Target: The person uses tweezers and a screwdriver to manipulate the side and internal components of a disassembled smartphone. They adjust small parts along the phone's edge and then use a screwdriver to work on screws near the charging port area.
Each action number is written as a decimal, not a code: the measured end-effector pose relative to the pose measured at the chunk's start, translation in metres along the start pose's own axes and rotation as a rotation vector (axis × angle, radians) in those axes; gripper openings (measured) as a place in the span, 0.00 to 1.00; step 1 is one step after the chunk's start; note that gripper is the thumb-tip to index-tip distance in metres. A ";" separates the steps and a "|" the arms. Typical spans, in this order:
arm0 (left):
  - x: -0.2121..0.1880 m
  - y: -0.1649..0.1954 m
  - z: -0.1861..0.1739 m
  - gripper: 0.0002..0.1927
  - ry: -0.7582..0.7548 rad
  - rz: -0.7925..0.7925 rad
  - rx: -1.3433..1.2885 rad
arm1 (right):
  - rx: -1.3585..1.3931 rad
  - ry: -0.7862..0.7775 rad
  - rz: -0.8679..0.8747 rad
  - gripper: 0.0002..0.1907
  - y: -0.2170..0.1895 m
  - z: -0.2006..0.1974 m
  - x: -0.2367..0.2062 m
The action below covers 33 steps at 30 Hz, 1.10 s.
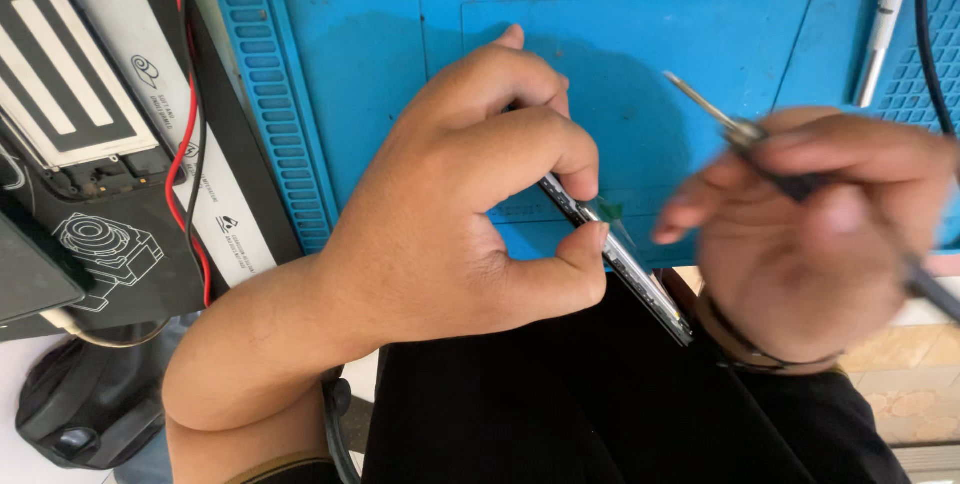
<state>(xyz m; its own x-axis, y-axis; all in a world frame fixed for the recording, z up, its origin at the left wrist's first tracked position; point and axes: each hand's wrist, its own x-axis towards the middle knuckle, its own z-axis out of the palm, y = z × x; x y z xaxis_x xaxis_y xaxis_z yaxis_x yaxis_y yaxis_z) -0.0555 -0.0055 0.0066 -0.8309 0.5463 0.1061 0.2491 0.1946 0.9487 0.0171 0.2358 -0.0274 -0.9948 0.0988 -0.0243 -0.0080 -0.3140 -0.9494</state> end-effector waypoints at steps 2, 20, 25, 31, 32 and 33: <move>0.000 0.000 0.000 0.13 -0.001 0.007 0.000 | -0.037 -0.081 -0.026 0.14 -0.003 -0.028 0.001; -0.001 0.000 -0.001 0.13 -0.001 -0.012 0.005 | -0.285 -0.521 0.129 0.14 -0.023 -0.036 -0.003; -0.001 0.000 0.000 0.13 -0.003 -0.022 0.003 | -0.349 -0.535 0.174 0.15 -0.022 -0.040 -0.008; -0.001 0.000 -0.001 0.13 -0.005 -0.019 0.006 | -0.363 -0.514 0.161 0.14 -0.024 -0.036 -0.008; -0.001 0.000 -0.001 0.13 -0.004 -0.018 0.004 | -0.371 -0.510 0.151 0.14 -0.024 -0.035 -0.009; -0.001 0.000 -0.001 0.13 -0.002 -0.017 0.001 | -0.379 -0.507 0.141 0.14 -0.024 -0.035 -0.009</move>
<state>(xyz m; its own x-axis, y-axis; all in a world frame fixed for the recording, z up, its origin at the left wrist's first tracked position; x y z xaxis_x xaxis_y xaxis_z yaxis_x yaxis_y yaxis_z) -0.0549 -0.0067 0.0063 -0.8338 0.5448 0.0892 0.2353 0.2044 0.9502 0.0295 0.2754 -0.0156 -0.9089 -0.4062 -0.0941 0.0703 0.0731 -0.9948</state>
